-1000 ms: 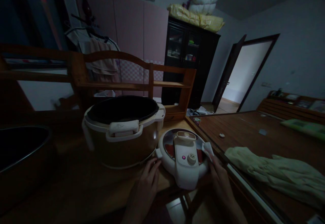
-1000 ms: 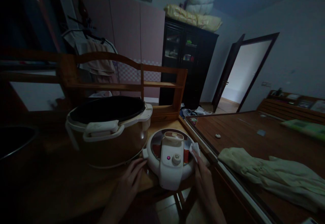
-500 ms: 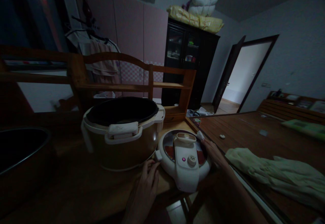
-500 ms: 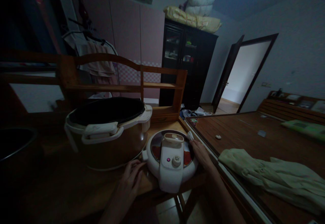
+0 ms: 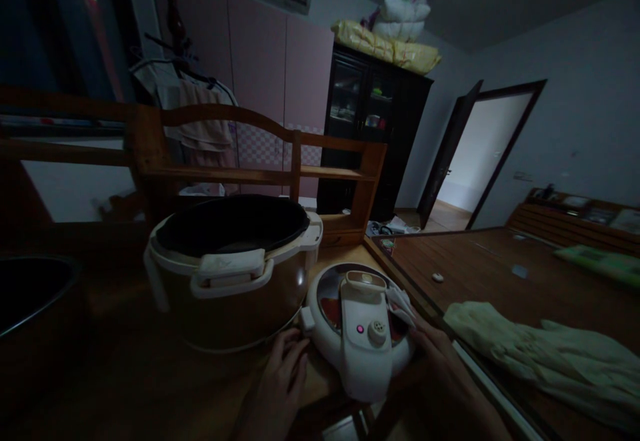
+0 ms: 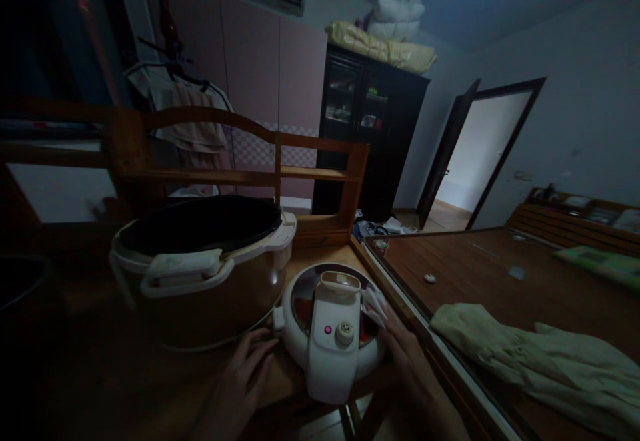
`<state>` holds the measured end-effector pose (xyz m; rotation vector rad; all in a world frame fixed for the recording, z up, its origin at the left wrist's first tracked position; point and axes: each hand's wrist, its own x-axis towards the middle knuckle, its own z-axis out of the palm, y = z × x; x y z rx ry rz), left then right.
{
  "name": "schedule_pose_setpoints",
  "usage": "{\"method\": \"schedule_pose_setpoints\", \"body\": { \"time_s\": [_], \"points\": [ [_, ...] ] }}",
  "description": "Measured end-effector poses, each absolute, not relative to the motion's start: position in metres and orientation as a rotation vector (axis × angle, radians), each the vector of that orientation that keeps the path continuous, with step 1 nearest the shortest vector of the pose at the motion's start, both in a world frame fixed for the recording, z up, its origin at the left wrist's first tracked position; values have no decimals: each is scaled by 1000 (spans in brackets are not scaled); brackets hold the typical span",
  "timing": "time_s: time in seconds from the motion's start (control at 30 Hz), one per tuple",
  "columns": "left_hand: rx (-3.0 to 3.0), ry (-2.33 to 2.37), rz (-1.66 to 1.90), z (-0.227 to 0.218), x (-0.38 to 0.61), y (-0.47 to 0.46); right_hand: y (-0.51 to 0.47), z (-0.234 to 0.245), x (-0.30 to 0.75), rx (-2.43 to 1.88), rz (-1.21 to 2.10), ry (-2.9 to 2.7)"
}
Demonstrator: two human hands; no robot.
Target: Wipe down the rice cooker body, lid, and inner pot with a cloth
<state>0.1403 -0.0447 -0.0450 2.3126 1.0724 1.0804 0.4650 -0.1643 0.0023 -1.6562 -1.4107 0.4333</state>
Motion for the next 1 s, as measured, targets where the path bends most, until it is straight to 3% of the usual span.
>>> {"method": "schedule_pose_setpoints", "body": {
  "time_s": [0.3,0.67,0.83,1.0],
  "points": [
    [2259,1027,1075,-39,141,-45,-115,17,475,-1721,242,-1525],
    [2197,1001,1119,-39,143,-47,-161,30,462,-1758,318,-1531],
    [2203,998,1115,-36,141,-45,-175,23,493,-2031,175,-1366],
    [2252,1004,1114,-40,142,-45,-155,30,498,-1927,87,-1358]
  ]
}}
